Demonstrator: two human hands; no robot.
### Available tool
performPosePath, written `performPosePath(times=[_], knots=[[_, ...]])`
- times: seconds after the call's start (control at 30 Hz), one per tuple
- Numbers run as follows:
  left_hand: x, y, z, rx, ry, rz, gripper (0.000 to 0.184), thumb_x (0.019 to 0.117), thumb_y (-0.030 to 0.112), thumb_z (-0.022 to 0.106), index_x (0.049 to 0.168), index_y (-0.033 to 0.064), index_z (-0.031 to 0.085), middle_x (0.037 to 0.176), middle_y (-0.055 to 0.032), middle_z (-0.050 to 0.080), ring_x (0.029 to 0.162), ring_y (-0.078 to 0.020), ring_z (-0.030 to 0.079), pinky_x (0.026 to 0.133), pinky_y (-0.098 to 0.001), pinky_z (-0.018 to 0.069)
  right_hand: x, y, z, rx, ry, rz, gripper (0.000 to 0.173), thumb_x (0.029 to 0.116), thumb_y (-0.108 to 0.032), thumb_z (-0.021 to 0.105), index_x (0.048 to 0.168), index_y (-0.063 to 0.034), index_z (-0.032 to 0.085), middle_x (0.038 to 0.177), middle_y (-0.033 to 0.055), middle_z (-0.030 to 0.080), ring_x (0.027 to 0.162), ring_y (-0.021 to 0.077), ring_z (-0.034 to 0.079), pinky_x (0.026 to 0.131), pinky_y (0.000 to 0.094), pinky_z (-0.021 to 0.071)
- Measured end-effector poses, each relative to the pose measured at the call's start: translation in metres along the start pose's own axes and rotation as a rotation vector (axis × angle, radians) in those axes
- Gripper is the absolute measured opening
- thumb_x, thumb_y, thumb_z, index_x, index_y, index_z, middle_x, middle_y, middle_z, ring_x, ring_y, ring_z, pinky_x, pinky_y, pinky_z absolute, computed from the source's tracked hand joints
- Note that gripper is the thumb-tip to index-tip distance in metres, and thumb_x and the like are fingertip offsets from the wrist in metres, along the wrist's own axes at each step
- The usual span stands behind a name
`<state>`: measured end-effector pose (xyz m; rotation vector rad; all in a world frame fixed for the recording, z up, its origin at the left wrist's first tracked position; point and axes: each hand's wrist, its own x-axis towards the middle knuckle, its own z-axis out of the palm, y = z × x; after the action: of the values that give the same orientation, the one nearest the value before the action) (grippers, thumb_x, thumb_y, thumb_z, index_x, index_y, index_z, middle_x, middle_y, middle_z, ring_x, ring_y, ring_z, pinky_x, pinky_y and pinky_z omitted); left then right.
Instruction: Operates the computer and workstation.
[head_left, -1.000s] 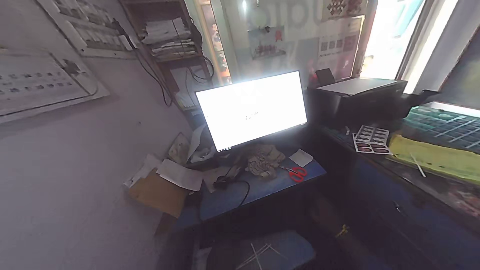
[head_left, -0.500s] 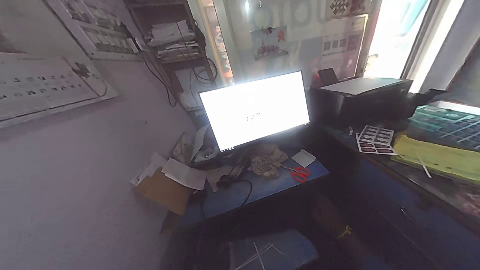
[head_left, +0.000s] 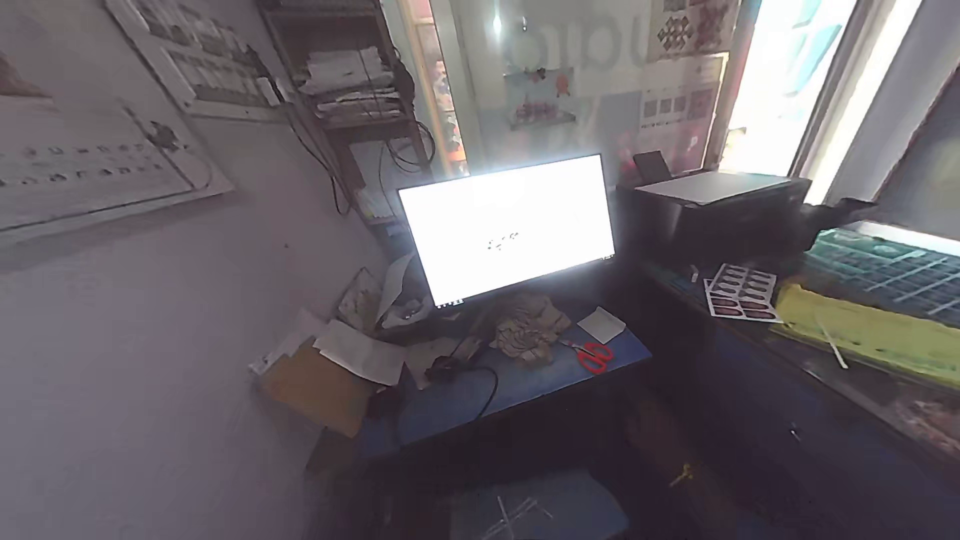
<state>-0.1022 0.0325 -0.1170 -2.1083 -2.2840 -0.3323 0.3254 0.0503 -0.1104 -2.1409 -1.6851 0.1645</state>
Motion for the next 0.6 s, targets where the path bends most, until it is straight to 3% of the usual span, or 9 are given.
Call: performPosePath(times=[0.07, 0.13, 0.17, 0.23, 0.3, 0.4, 0.6], knots=[[-0.002, -0.003, -0.005, -0.023, -0.059, 0.006, 0.056, 0.105, 0.047, 0.045, 0.135, 0.0043, 0.064, 0.142, -0.0235, 0.059, 0.136, -0.0429, 0.051, 0.11, -0.0621, 0.0428, -0.001, -0.007, -0.006, 0.017, -0.012, 0.061, 0.059, 0.1017, -0.033, 0.055, 0.155, -0.0092, 0.045, 0.156, 0.0199, 0.046, 0.144, 0.0349, 0.047, 0.118, 0.0514, 0.04], [0.002, -0.004, -0.003, -0.02, -0.101, -0.017, 0.058, 0.1032, 0.051, 0.046, 0.133, 0.0051, 0.066, 0.139, -0.0223, 0.062, 0.134, -0.042, 0.055, 0.111, -0.0604, 0.0433, -0.003, -0.017, -0.012, 0.104, -0.023, 0.062, 0.057, 0.1023, -0.03, 0.054, 0.154, -0.0065, 0.045, 0.152, 0.02, 0.051, 0.14, 0.0334, 0.051, 0.116, 0.0504, 0.0423], [0.002, 0.0, -0.009, -0.023, -0.139, -0.041, 0.059, 0.1036, 0.052, 0.045, 0.135, 0.0049, 0.064, 0.141, -0.0218, 0.061, 0.135, -0.0408, 0.054, 0.112, -0.0587, 0.0422, -0.005, -0.02, -0.012, 0.156, -0.016, 0.044, 0.053, 0.1025, -0.03, 0.054, 0.15, -0.0051, 0.049, 0.147, 0.0193, 0.056, 0.137, 0.0313, 0.054, 0.115, 0.0482, 0.0437], [0.004, -0.007, 0.004, -0.072, -0.06, -0.025, 0.058, 0.1026, 0.053, 0.046, 0.134, 0.0081, 0.066, 0.141, -0.0193, 0.061, 0.135, -0.0374, 0.055, 0.113, -0.0566, 0.0428, -0.005, -0.021, -0.005, 0.159, -0.023, 0.006, 0.048, 0.0996, -0.034, 0.057, 0.137, -0.0036, 0.061, 0.133, 0.0192, 0.065, 0.126, 0.0319, 0.062, 0.108, 0.05, 0.0491], [0.004, -0.014, 0.018, -0.168, 0.032, 0.025, 0.055, 0.1035, 0.05, 0.048, 0.132, 0.0071, 0.067, 0.139, -0.0206, 0.062, 0.134, -0.0382, 0.055, 0.113, -0.0582, 0.0419, -0.01, -0.031, -0.025, 0.075, -0.16, 0.015, 0.053, 0.0999, -0.034, 0.058, 0.142, -0.0022, 0.056, 0.143, 0.0207, 0.058, 0.135, 0.0337, 0.055, 0.113, 0.0507, 0.0441], [0.006, -0.012, 0.008, -0.153, -0.045, 0.037, 0.057, 0.1064, 0.049, 0.042, 0.137, 0.006, 0.062, 0.145, -0.0199, 0.057, 0.142, -0.0391, 0.047, 0.117, -0.0586, 0.0369, -0.01, -0.018, -0.009, -0.025, -0.039, -0.061, 0.061, 0.0965, -0.037, 0.062, 0.144, 0.0003, 0.055, 0.149, 0.0227, 0.053, 0.14, 0.0347, 0.051, 0.117, 0.0473, 0.0419], [0.007, -0.017, 0.007, -0.207, -0.05, 0.036, 0.052, 0.1026, 0.044, 0.052, 0.134, 0.0041, 0.065, 0.144, -0.0201, 0.059, 0.141, -0.0391, 0.048, 0.116, -0.0576, 0.039, -0.006, -0.015, -0.003, -0.011, -0.026, -0.06, 0.057, 0.0971, -0.036, 0.061, 0.145, -0.0048, 0.056, 0.15, 0.0204, 0.052, 0.141, 0.0337, 0.05, 0.118, 0.0477, 0.041]])
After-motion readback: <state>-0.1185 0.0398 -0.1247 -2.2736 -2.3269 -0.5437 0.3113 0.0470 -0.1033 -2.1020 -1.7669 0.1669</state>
